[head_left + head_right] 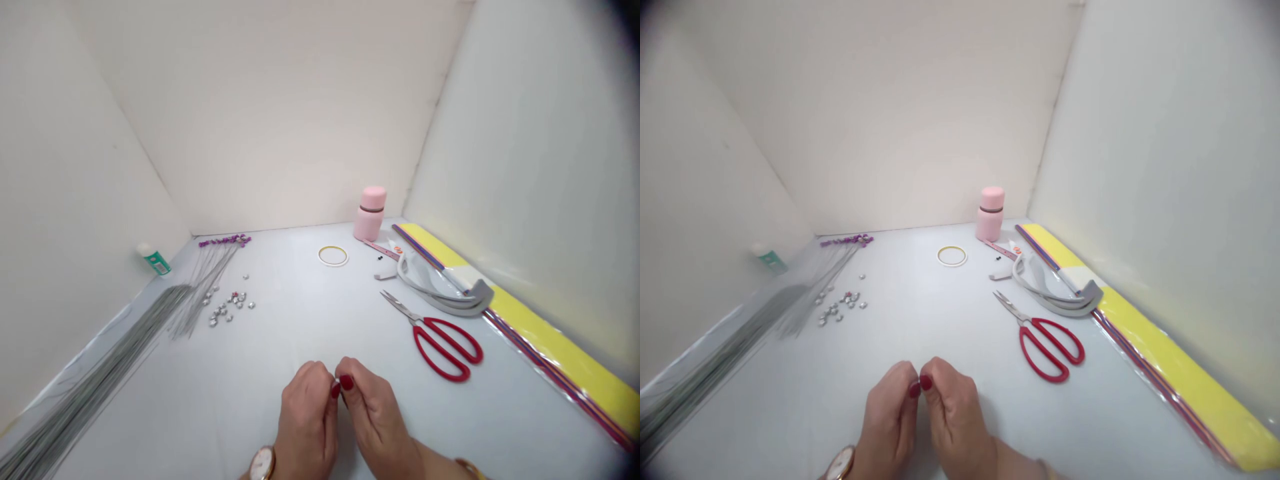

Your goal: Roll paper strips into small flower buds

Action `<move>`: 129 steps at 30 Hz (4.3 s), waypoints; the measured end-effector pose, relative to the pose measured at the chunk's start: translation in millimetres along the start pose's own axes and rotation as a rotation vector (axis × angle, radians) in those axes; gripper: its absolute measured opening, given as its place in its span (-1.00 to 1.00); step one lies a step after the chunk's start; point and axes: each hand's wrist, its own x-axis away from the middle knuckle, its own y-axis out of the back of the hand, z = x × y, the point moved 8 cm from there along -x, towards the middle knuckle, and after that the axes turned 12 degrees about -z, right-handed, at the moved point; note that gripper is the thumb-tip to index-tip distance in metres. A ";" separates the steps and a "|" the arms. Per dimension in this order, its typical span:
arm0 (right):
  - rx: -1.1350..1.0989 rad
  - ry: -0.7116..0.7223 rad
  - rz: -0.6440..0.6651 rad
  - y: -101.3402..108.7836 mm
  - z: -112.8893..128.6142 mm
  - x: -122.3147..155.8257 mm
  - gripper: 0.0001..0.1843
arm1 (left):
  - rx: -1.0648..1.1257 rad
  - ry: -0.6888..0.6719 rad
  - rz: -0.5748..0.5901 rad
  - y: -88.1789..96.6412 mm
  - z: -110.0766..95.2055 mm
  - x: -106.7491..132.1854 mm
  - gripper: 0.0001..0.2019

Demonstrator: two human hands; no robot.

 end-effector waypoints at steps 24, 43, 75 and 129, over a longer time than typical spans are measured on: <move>-0.114 -0.081 -0.006 1.1 -3.3 0.1 -0.72 | 0.042 0.088 0.032 -2.3 3.4 -2.0 -0.79; -0.117 -0.055 -0.033 5.6 -1.7 -3.1 -0.78 | 0.191 0.229 0.071 -6.1 12.8 1.3 -0.80; -0.016 0.127 -0.063 16.5 11.2 -7.3 -0.83 | 0.042 0.081 0.068 2.9 9.8 -4.6 -0.83; -0.148 0.109 -0.057 10.1 12.2 -3.7 -0.80 | 0.293 0.254 0.047 0.7 11.4 -0.7 -0.83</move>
